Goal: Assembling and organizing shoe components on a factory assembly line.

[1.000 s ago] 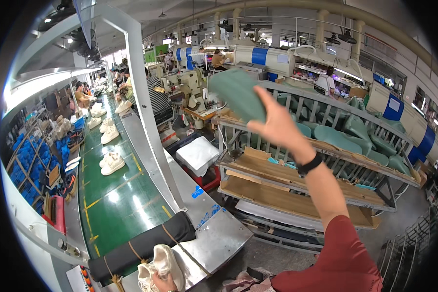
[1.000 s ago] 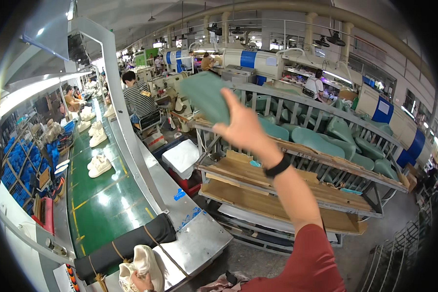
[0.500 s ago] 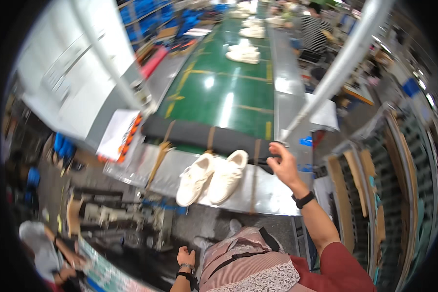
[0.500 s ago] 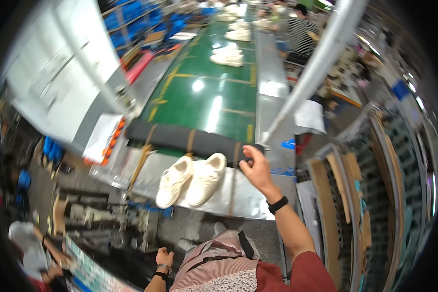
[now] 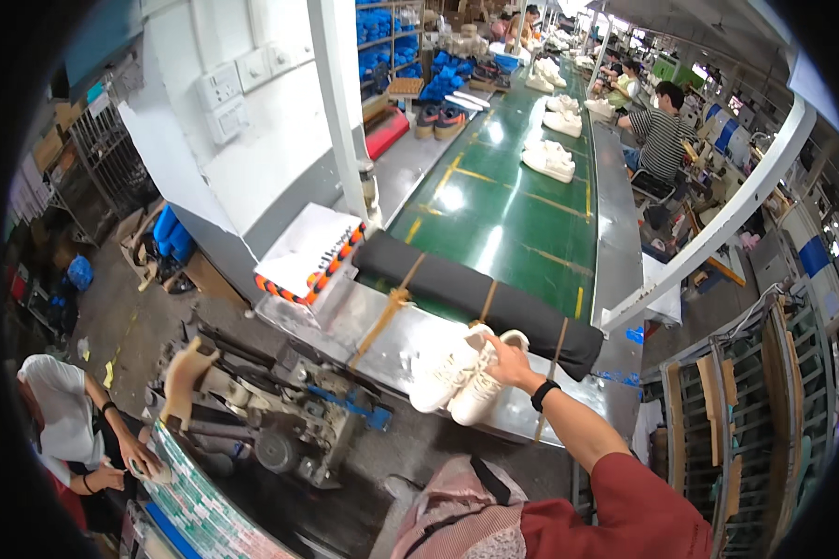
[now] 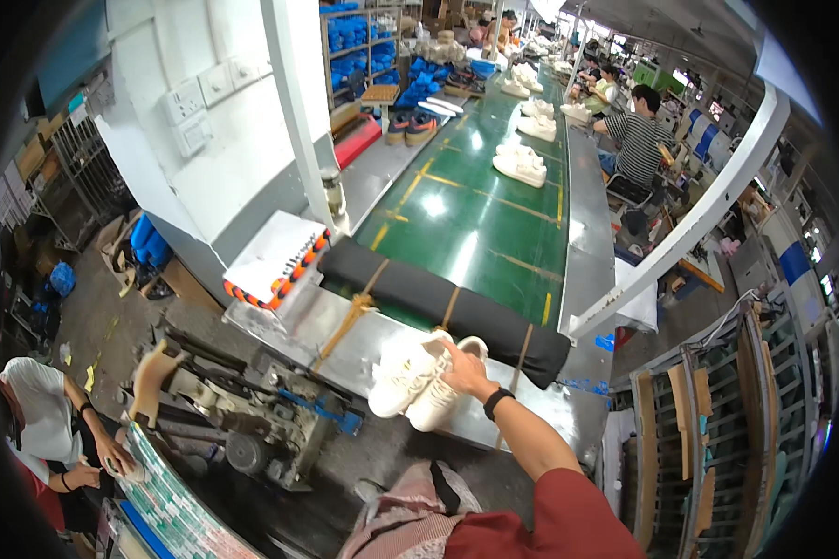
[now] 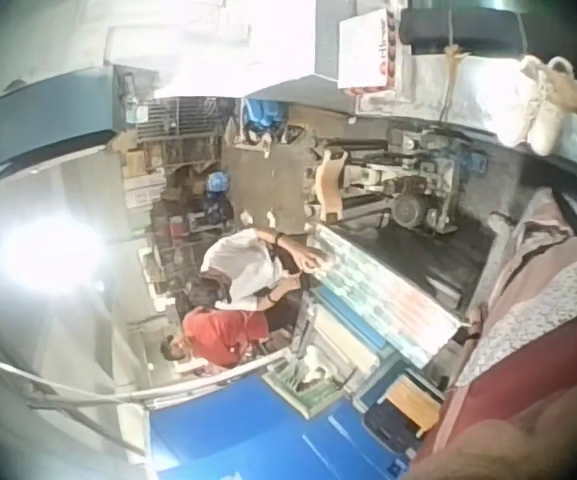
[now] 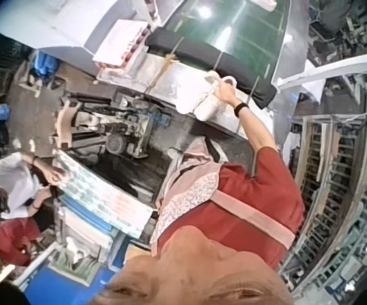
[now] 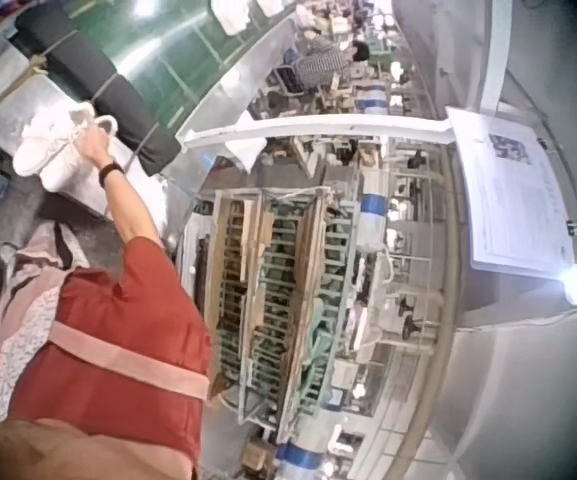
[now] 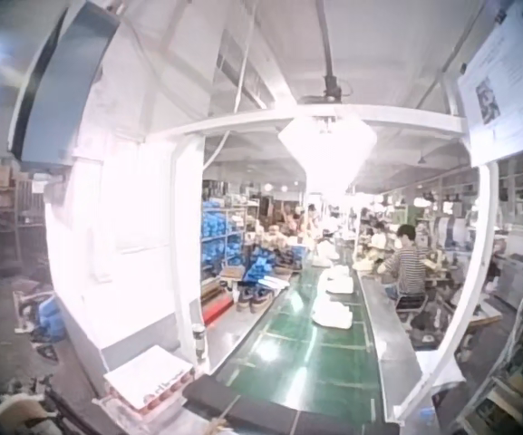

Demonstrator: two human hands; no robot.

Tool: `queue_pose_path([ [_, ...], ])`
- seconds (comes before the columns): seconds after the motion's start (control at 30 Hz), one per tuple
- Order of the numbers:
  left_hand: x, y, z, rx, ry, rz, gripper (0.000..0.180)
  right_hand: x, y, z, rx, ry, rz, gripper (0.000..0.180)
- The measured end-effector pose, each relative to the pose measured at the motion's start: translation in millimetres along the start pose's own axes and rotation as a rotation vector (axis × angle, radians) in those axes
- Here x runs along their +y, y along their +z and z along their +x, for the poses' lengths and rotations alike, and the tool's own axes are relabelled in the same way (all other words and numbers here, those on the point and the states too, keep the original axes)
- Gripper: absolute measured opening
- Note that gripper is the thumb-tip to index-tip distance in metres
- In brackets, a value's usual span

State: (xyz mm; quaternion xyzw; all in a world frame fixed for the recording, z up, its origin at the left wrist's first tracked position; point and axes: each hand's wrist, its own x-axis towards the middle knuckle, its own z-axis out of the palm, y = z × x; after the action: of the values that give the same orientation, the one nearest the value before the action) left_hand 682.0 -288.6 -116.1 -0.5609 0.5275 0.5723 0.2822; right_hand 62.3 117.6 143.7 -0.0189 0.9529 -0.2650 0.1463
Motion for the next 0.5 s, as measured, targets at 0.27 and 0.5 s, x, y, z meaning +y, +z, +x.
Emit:
queue_pose_path([
  [0.27, 165.2, 15.2, -28.8, 0.138, 0.51, 0.235, 0.019, 19.5, 3.1, 42.7, -0.449, -0.069, 0.075, 0.095],
  [0.5, 205.8, 59.5, -10.0, 0.263, 0.537, 0.094, 0.033, -20.7, 12.4, 47.2, -0.594, -0.19, 0.196, 0.052],
])
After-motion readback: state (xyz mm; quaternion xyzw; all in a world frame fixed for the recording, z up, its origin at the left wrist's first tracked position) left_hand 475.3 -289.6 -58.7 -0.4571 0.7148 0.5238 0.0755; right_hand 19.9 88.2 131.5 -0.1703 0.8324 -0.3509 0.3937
